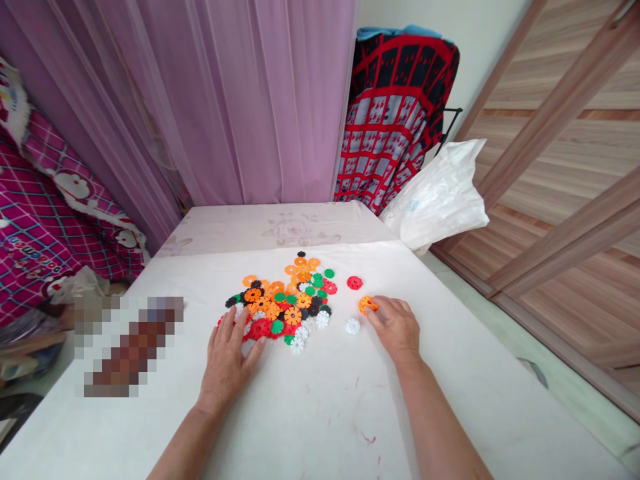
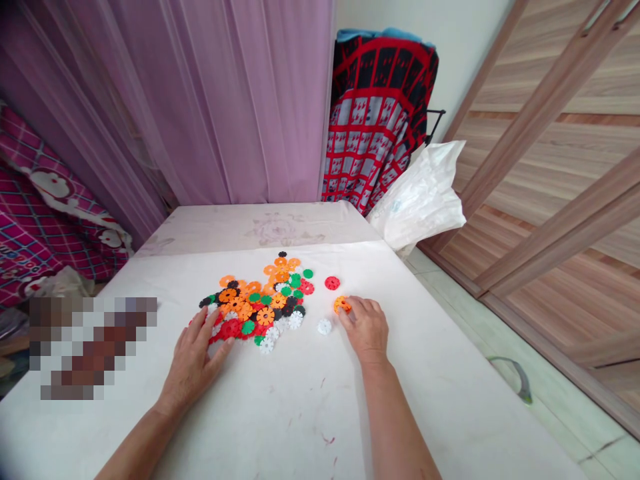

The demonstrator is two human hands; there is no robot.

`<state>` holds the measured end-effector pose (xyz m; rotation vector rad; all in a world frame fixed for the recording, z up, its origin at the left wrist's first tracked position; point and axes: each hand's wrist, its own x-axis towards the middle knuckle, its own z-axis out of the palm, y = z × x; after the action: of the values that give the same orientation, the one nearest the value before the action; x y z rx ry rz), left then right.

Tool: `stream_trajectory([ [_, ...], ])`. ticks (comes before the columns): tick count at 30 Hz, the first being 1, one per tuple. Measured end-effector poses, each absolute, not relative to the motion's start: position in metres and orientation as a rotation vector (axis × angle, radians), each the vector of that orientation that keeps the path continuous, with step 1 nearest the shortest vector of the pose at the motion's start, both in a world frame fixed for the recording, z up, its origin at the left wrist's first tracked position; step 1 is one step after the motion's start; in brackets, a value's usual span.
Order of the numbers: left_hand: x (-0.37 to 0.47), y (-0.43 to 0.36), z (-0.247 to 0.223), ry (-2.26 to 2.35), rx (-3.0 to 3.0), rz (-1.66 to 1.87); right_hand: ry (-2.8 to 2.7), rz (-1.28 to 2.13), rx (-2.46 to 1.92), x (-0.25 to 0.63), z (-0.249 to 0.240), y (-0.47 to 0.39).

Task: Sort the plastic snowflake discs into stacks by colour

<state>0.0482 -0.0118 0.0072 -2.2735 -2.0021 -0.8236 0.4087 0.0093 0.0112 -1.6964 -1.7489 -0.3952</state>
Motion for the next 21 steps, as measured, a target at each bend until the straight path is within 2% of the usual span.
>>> stream_trajectory([
  [10, 0.050, -0.010, 0.008, -2.028, -2.253, -0.961, -1.688, -0.505, -1.550, 0.396, 0.023, 0.004],
  [17, 0.052, -0.010, 0.009, -2.079, -2.268, -0.855, -1.995, -0.114, -1.376, 0.305, 0.044, 0.001],
  [21, 0.052, -0.011, 0.007, -2.055, -2.258, -0.886, -2.083, 0.014, -1.471, 0.263, 0.044, 0.010],
])
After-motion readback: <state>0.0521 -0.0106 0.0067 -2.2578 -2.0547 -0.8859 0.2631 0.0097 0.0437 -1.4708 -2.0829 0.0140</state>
